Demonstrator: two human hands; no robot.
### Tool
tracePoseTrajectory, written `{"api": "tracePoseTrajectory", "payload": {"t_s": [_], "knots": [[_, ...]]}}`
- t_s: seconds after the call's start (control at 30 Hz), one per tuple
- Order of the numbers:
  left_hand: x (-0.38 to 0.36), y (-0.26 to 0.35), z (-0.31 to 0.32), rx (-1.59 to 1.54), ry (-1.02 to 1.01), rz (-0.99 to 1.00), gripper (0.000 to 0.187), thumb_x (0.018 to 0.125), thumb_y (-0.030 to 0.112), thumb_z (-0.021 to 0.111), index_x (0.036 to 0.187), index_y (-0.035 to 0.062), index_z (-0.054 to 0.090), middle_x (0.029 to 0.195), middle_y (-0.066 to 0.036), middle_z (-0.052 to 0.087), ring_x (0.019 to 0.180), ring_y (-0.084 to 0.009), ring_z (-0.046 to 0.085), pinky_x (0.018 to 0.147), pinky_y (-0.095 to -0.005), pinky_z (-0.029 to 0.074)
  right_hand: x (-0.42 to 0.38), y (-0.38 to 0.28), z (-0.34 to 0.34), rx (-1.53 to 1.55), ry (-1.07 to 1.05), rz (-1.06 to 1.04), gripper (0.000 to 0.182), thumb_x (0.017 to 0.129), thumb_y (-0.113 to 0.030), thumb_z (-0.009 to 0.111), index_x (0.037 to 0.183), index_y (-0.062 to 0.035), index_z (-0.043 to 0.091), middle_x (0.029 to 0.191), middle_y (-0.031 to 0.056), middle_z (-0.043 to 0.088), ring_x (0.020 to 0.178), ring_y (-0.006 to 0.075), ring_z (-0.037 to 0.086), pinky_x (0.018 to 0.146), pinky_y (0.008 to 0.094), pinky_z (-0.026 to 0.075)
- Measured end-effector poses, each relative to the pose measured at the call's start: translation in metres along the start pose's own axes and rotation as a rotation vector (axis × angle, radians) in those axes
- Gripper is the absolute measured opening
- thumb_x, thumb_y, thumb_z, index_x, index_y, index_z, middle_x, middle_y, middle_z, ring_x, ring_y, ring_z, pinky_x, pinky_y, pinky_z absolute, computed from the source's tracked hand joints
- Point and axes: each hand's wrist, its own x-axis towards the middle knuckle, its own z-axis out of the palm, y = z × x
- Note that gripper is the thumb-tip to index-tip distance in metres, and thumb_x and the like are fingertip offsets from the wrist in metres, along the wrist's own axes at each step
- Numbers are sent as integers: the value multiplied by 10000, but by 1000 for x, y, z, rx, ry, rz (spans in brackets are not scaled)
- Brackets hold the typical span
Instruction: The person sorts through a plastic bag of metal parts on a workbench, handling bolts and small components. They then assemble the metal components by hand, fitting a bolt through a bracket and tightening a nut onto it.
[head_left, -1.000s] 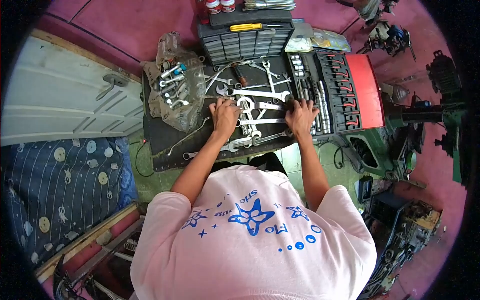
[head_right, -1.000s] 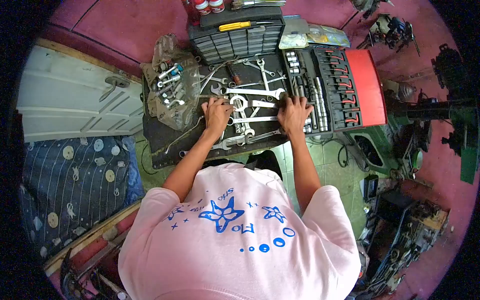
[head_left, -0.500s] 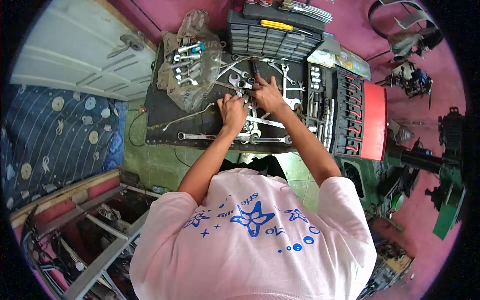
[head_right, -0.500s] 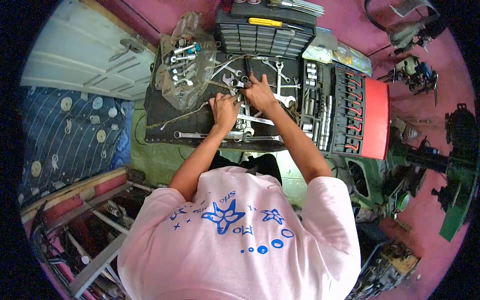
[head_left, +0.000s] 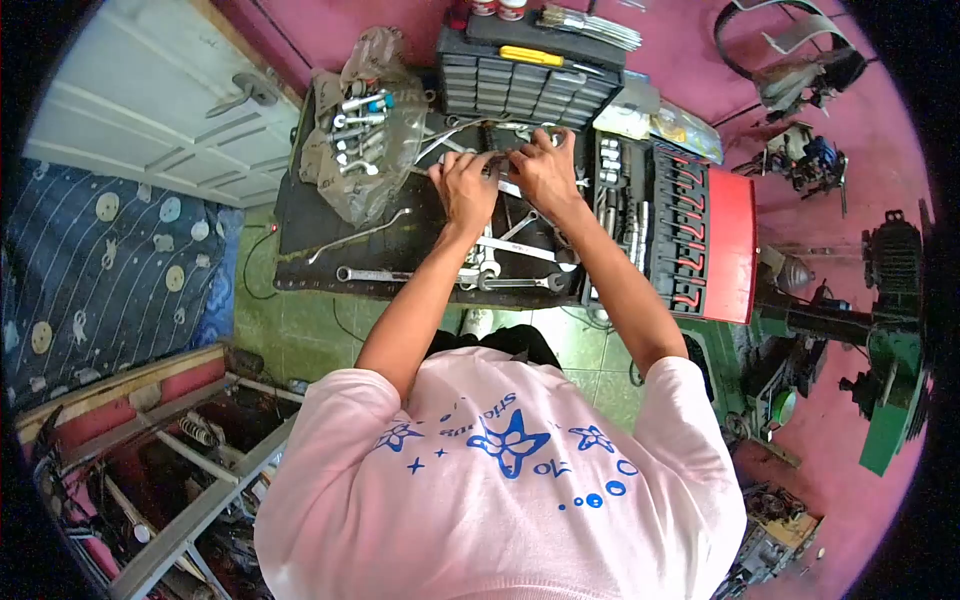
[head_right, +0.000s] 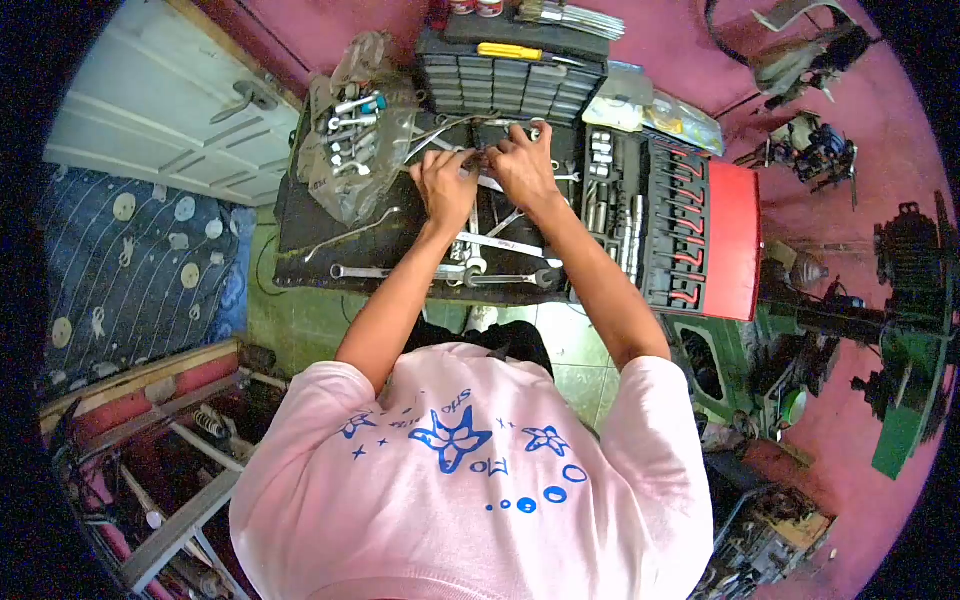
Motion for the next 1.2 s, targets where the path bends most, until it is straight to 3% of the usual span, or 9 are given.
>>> {"api": "tracePoseTrajectory", "payload": {"t_s": [0.2, 0.4, 0.57, 0.67, 0.9, 1.07, 1.2], "knots": [[56, 22, -21, -63, 170, 129, 272, 753, 143, 804, 1016, 163, 736, 966, -14, 680, 1006, -226, 601, 898, -418, 327, 29, 8, -42, -9, 280, 43, 265, 722, -268, 785, 953, -144, 746, 821, 11, 713, 990, 216, 606, 995, 607, 356], [120, 30, -71, -162, 311, 246, 312, 723, 84, 818, 1014, 112, 711, 997, -35, 661, 1052, -239, 595, 920, -402, 334, 80, -2, -77, 15, 499, 87, 339, 668, -199, 814, 987, -115, 737, 835, 13, 687, 952, 227, 608, 988, 570, 364], [188, 30, -130, -195, 451, 362, 277, 724, 122, 817, 983, 149, 724, 934, 14, 677, 1045, -209, 619, 904, -415, 318, 147, -22, -126, -26, 646, 81, 358, 703, -197, 819, 1042, -113, 741, 907, 1, 718, 1011, 227, 608, 999, 544, 362], [228, 28, -173, -87, 569, 437, 288, 717, 116, 816, 993, 188, 767, 908, 45, 690, 1178, -190, 617, 940, -469, 257, 197, -35, -153, -72, 797, 56, 349, 752, -236, 789, 1080, -124, 741, 1003, -5, 738, 1053, 250, 608, 1033, 576, 336], [311, -7, -269, 56, 688, 559, 262, 736, 114, 811, 983, 200, 788, 895, 54, 697, 1300, -197, 582, 948, -468, 225, 313, -83, -196, -167, 920, -15, 385, 761, -229, 790, 1138, -168, 743, 1034, -45, 756, 1149, 215, 633, 1109, 593, 276], [367, -51, -314, 167, 738, 605, 227, 760, 130, 799, 976, 197, 788, 915, 61, 704, 1315, -210, 572, 941, -494, 227, 391, -105, -202, -108, 937, -84, 296, 783, -181, 752, 1076, -155, 776, 904, -2, 766, 1151, 244, 649, 1189, 649, 173], [406, -78, -339, 214, 722, 608, 251, 773, 135, 795, 1014, 202, 785, 922, 48, 697, 1335, -202, 554, 936, -519, 249, 448, -121, -199, -161, 948, -74, 275, 807, -180, 722, 1073, -144, 785, 862, 16, 767, 1171, 267, 646, 1195, 667, 150]]}}
